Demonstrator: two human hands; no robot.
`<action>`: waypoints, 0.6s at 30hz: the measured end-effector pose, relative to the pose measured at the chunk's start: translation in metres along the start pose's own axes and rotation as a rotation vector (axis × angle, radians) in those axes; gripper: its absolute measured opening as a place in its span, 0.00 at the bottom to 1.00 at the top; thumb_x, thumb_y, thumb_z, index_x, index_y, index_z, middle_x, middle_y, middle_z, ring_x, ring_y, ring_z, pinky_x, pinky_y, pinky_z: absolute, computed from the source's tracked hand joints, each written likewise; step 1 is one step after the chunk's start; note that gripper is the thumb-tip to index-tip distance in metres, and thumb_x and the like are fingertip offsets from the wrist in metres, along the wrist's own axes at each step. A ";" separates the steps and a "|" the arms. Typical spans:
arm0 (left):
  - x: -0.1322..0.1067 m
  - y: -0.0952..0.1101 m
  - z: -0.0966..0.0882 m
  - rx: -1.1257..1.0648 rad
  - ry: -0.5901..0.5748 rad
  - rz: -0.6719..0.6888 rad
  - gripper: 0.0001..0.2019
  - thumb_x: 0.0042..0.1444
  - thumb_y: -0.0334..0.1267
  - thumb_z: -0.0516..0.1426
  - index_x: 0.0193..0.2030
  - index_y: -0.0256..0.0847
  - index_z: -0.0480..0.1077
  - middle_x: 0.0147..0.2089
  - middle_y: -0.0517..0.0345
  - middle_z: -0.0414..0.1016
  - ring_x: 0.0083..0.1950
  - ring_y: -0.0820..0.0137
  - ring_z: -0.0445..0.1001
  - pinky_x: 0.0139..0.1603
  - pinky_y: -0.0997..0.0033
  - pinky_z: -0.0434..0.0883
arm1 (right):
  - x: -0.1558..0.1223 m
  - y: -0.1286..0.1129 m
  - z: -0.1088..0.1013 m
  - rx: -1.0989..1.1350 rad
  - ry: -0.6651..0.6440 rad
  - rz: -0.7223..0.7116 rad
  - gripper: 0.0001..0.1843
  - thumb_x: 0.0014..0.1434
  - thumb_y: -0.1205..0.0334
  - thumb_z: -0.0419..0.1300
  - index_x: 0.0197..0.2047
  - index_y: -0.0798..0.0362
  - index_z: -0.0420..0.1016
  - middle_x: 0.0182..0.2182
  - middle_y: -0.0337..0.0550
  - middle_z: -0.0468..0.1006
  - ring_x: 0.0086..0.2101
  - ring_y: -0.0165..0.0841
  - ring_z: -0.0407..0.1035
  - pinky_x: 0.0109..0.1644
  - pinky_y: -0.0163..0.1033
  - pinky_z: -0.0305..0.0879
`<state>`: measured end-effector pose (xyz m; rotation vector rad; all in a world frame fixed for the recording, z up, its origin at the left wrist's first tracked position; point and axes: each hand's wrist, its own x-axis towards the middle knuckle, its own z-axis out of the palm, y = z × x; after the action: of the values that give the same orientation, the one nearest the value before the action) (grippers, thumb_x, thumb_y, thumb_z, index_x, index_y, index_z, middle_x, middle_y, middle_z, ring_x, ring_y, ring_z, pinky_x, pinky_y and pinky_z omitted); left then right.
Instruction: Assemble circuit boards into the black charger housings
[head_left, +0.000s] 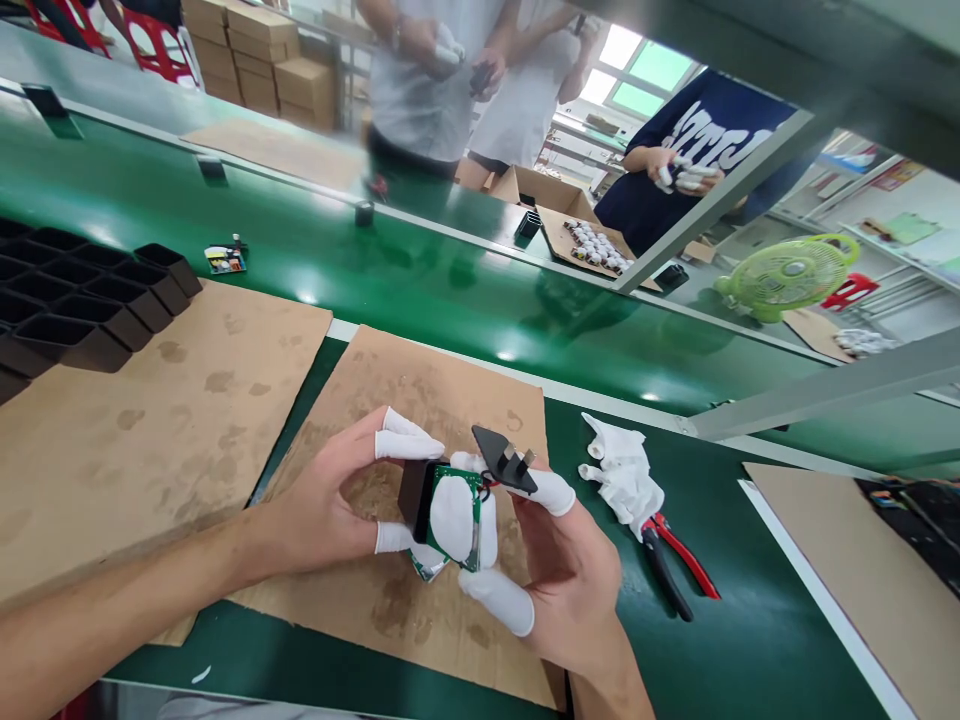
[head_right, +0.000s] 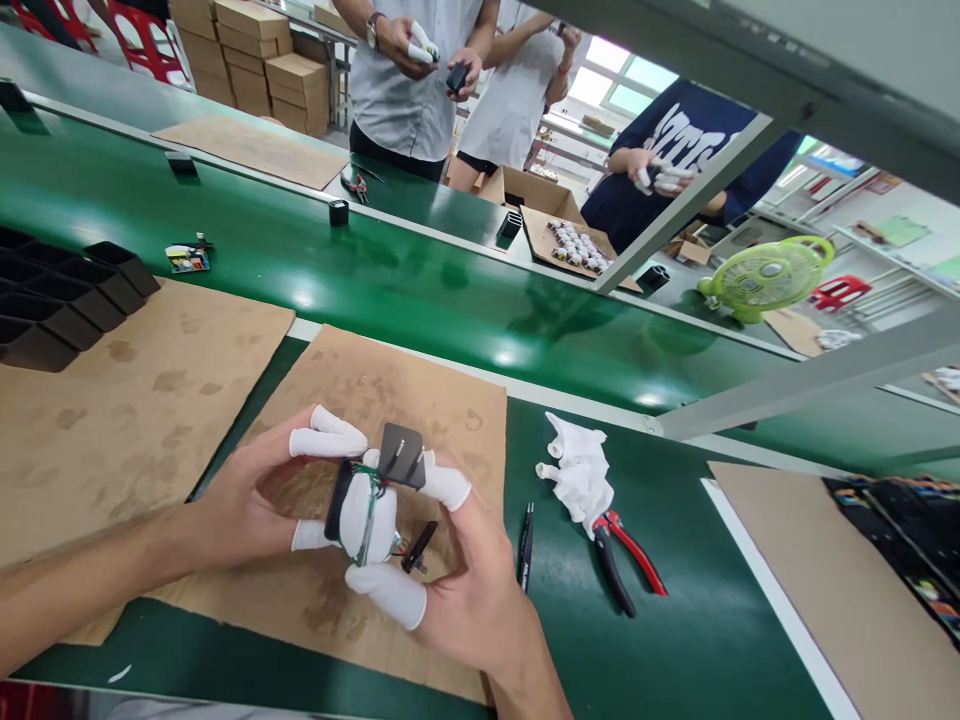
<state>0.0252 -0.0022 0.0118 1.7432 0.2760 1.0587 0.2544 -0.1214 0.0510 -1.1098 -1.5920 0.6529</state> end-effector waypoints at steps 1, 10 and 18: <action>0.000 0.000 0.000 0.002 0.002 0.003 0.33 0.59 0.30 0.77 0.69 0.52 0.79 0.57 0.51 0.81 0.57 0.59 0.83 0.59 0.61 0.81 | 0.001 -0.001 0.000 -0.002 -0.008 0.001 0.42 0.63 0.55 0.83 0.76 0.38 0.74 0.64 0.53 0.85 0.62 0.56 0.83 0.61 0.55 0.86; 0.003 0.002 0.000 0.014 0.014 0.011 0.33 0.57 0.29 0.78 0.68 0.51 0.79 0.56 0.51 0.82 0.56 0.59 0.84 0.59 0.62 0.82 | 0.003 -0.001 0.004 -0.016 -0.010 0.016 0.38 0.63 0.53 0.83 0.72 0.39 0.78 0.62 0.52 0.86 0.59 0.56 0.83 0.59 0.56 0.86; 0.005 0.005 -0.001 0.055 0.010 -0.005 0.31 0.55 0.27 0.78 0.65 0.47 0.80 0.54 0.51 0.83 0.53 0.59 0.84 0.56 0.61 0.84 | 0.004 -0.003 0.003 -0.053 -0.015 -0.018 0.40 0.61 0.62 0.83 0.72 0.36 0.77 0.58 0.49 0.86 0.56 0.53 0.85 0.60 0.57 0.86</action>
<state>0.0258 -0.0006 0.0191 1.7858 0.3180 1.0656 0.2508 -0.1183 0.0544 -1.1300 -1.6383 0.6113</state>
